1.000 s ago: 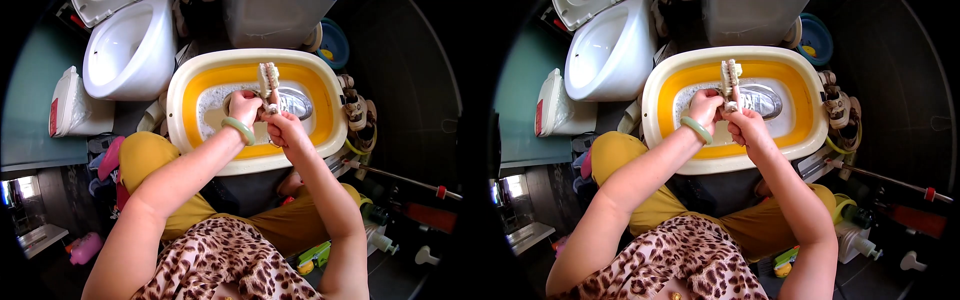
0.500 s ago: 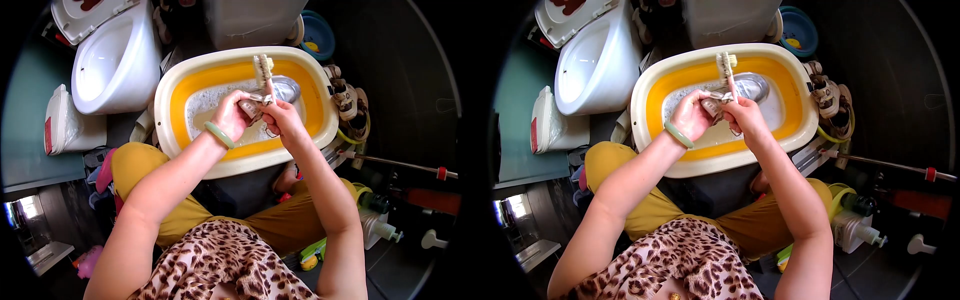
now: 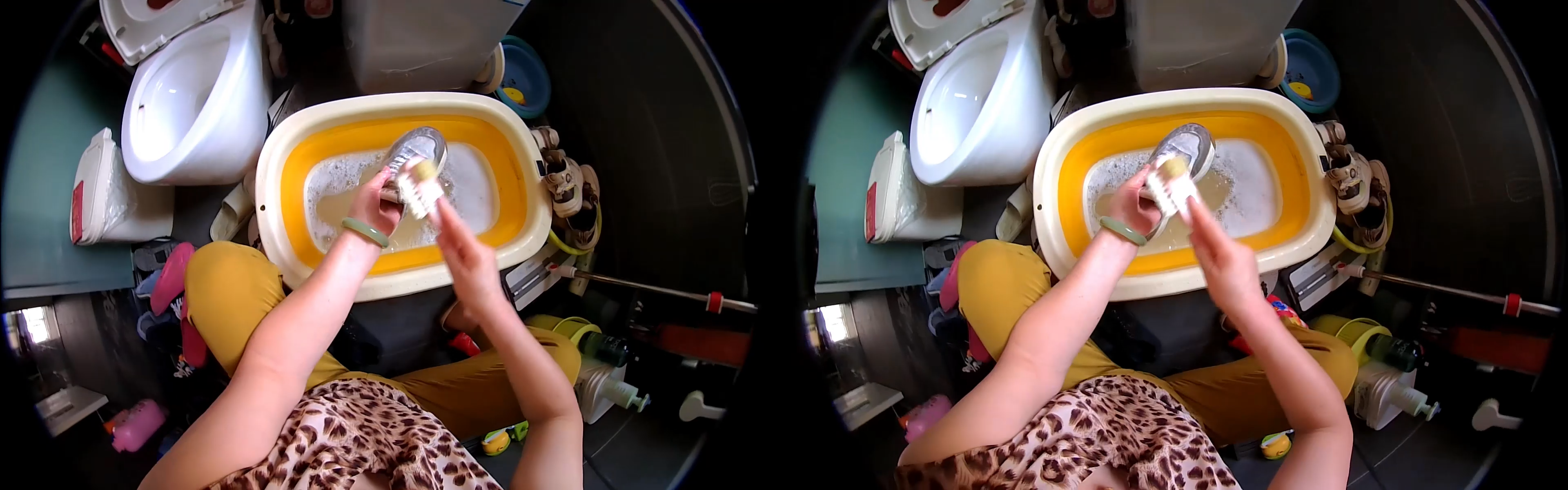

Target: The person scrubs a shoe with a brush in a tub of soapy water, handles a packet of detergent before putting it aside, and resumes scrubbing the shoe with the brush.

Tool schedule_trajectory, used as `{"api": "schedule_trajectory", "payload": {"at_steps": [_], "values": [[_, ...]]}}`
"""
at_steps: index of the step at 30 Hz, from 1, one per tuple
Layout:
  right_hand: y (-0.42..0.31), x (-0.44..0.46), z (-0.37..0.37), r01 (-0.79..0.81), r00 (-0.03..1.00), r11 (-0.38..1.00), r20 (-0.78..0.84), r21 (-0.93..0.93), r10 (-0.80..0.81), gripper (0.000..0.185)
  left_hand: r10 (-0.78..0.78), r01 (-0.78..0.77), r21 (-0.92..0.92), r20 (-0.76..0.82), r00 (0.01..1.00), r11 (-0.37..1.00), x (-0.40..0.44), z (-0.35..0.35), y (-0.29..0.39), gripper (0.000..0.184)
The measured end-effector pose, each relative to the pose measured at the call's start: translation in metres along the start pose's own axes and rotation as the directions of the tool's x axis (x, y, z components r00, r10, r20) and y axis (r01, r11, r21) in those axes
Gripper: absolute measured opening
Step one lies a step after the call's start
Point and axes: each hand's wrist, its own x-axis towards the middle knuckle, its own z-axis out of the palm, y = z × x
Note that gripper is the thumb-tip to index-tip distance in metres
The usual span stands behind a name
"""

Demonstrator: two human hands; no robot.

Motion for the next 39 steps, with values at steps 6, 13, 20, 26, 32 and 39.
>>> {"api": "schedule_trajectory", "payload": {"at_steps": [6,13,20,26,32,39], "values": [[0.022,0.032,0.024,-0.06,0.996,0.924,0.042,-0.378,0.081,0.035,0.075,-0.072,-0.032,0.091,0.993,0.997,0.001,-0.015,-0.022,0.028],[0.026,-0.004,0.085,-0.128,0.991,0.948,-0.005,-0.292,0.133,0.034,-0.107,0.16,-0.276,0.196,0.975,0.948,0.035,-0.077,-0.011,0.016],[0.039,0.075,0.094,-0.13,0.982,0.821,0.044,-0.555,0.185,0.036,-0.003,-0.034,-0.298,-0.123,0.992,0.954,0.03,-0.073,-0.018,0.029],[-0.009,0.01,0.09,-0.241,0.961,0.947,0.082,-0.214,0.263,0.035,-0.01,-0.067,-0.398,-0.188,0.982,0.915,0.035,-0.082,0.001,0.034],[0.01,0.045,0.106,-0.171,0.946,0.776,0.117,-0.607,0.301,0.036,-0.018,-0.014,-0.395,-0.077,0.997,0.919,0.025,-0.093,0.011,0.026],[0.007,0.045,0.092,-0.284,0.956,0.93,0.002,-0.235,0.292,0.035,-0.083,-0.061,-0.54,-0.239,0.968,0.84,0.024,-0.081,0.018,0.024]]}}
